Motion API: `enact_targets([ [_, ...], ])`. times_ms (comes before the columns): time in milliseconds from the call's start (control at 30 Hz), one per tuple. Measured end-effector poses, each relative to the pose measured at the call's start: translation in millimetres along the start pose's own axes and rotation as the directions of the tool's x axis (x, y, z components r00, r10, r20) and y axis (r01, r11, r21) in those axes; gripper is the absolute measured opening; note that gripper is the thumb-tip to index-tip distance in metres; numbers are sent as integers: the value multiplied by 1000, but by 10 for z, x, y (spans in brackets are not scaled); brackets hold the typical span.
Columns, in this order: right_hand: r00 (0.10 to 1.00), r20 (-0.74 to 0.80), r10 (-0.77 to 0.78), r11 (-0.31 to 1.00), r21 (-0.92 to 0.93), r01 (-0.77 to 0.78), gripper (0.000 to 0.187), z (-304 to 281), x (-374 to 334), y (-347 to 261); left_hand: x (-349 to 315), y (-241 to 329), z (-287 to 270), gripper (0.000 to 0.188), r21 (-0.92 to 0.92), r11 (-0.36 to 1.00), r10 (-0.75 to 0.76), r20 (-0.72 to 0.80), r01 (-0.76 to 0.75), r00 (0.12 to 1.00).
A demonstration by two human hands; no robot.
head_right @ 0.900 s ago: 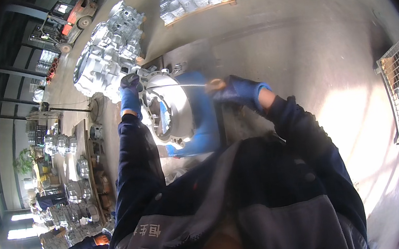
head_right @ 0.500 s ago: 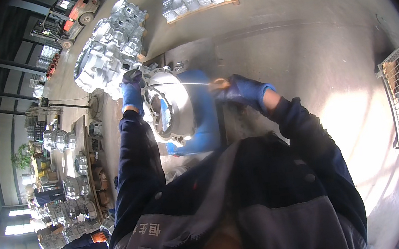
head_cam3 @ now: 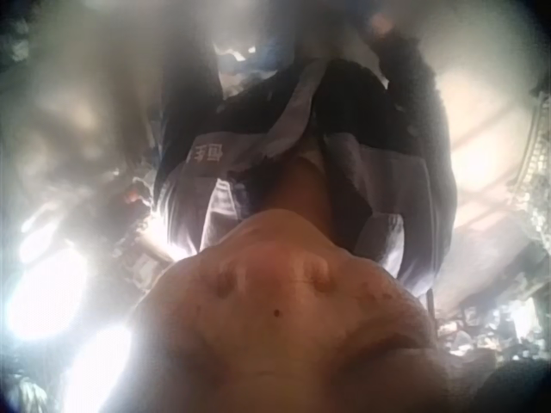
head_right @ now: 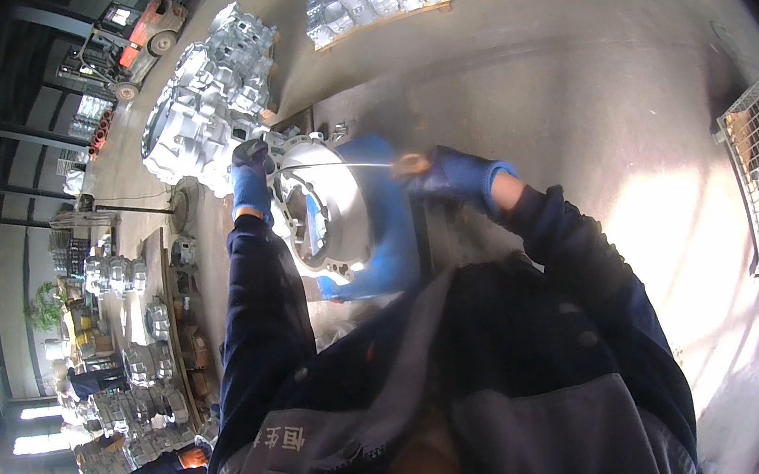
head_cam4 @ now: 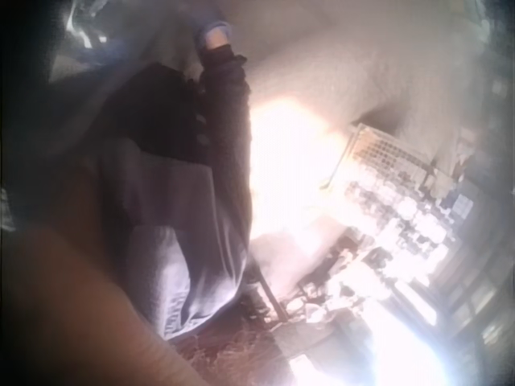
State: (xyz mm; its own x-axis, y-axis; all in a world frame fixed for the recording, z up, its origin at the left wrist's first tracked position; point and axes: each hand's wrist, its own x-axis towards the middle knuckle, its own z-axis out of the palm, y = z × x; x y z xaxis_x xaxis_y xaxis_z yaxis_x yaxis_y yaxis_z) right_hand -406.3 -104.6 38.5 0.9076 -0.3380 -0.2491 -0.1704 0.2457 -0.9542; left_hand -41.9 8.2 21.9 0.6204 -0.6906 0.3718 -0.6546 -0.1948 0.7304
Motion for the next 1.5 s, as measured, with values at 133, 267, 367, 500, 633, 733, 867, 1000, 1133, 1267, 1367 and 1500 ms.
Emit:
enact_targets([
  [133,998,-50,31,912,-407,-48,32,17,3,-70,31,52,-7,12,-515,842,-119,114,161,986],
  [267,994,96,-50,819,-565,96,32,29,63,-99,87,-86,45,14,-242,967,-92,-51,77,994],
  [367,995,-12,101,869,-485,-94,36,-24,83,-124,162,-222,40,20,-128,976,-180,-29,175,983],
  [500,989,-77,124,882,-448,-146,40,-55,168,-145,233,-337,32,24,-80,967,-240,54,244,969],
  [633,973,-155,172,934,-289,-211,39,41,377,-54,283,-315,29,26,75,973,-226,84,220,970],
  [733,974,-195,-113,953,-300,51,40,-8,411,3,278,-240,28,30,208,950,-247,36,234,968],
  [867,971,-224,88,922,-350,-164,33,-84,391,-70,160,-148,69,31,70,974,-215,-34,217,976],
  [1000,972,-58,226,889,-396,-231,44,-54,538,-108,154,-104,45,30,2,976,-218,12,218,976],
  [1133,955,-56,291,931,-216,-296,45,-192,798,88,196,-141,-2,27,39,977,-211,112,208,971],
  [1267,992,-95,77,839,-531,-116,43,-268,895,325,186,-209,57,10,-21,980,-197,16,198,980],
  [1367,981,-183,69,945,-304,-123,37,-245,837,360,201,-241,55,18,-16,997,-68,66,69,995],
  [1500,962,-262,71,956,-257,-140,34,-203,759,296,184,-242,61,15,-79,987,-138,-3,138,990],
])
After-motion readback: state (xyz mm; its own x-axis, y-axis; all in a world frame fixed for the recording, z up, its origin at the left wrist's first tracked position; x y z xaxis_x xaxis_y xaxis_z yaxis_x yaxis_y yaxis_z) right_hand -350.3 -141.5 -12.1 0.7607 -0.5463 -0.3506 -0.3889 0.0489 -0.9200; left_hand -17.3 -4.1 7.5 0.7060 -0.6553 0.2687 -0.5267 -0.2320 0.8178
